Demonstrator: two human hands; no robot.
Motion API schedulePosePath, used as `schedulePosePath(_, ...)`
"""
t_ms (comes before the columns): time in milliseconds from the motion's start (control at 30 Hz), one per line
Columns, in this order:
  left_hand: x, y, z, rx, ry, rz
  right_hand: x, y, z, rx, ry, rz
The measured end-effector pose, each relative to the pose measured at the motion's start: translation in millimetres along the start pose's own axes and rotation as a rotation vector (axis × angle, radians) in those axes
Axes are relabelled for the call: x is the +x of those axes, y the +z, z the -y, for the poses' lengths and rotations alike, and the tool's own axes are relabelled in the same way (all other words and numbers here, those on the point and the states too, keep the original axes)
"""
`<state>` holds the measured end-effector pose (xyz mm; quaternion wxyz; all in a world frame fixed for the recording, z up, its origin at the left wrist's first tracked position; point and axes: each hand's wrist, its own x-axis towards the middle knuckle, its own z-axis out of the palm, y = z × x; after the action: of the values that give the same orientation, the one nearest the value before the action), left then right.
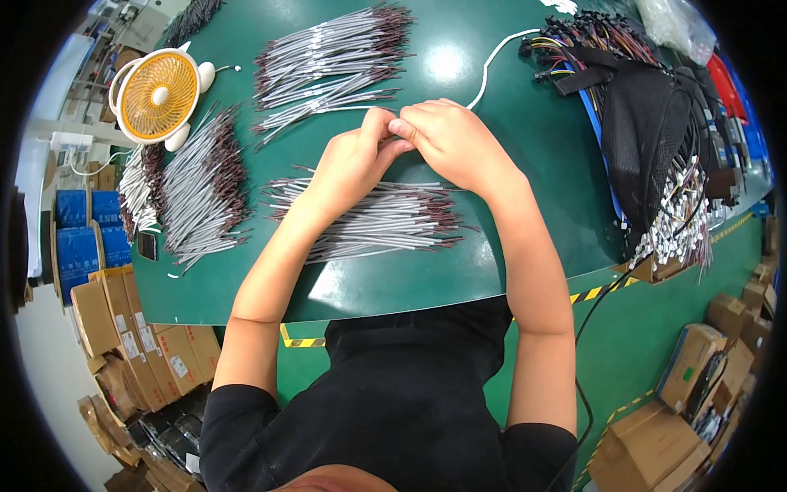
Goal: The person threads small electronic components onto individual wires by hand at an assembly workbench.
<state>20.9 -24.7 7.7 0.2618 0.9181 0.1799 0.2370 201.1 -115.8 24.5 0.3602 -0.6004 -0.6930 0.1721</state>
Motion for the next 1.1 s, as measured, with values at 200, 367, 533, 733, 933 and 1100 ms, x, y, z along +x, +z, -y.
schedulePosePath(200, 2, -2, -1, 0.016, -0.032, -0.023, 0, 3, -2, 0.108, 0.007, -0.010)
schedulePosePath(367, 4, -7, -3, -0.039, -0.021, -0.015, 2, 5, -2, 0.006, -0.056, -0.265)
schedulePosePath(533, 4, -15, -4, -0.219, -0.113, -0.021, 3, -8, 0, 0.020, -0.012, -0.436)
schedulePosePath(733, 6, -18, -8, -0.275, -0.170, 0.002, 3, 8, -2, 0.196, 0.038, -0.175)
schedulePosePath(933, 3, -12, -3, -0.270, -0.144, -0.005, 2, 12, -5, 0.241, -0.027, -0.188)
schedulePosePath(1100, 6, -16, -10, -0.266, -0.164, 0.012, 1, 14, -2, 0.411, 0.117, -0.158)
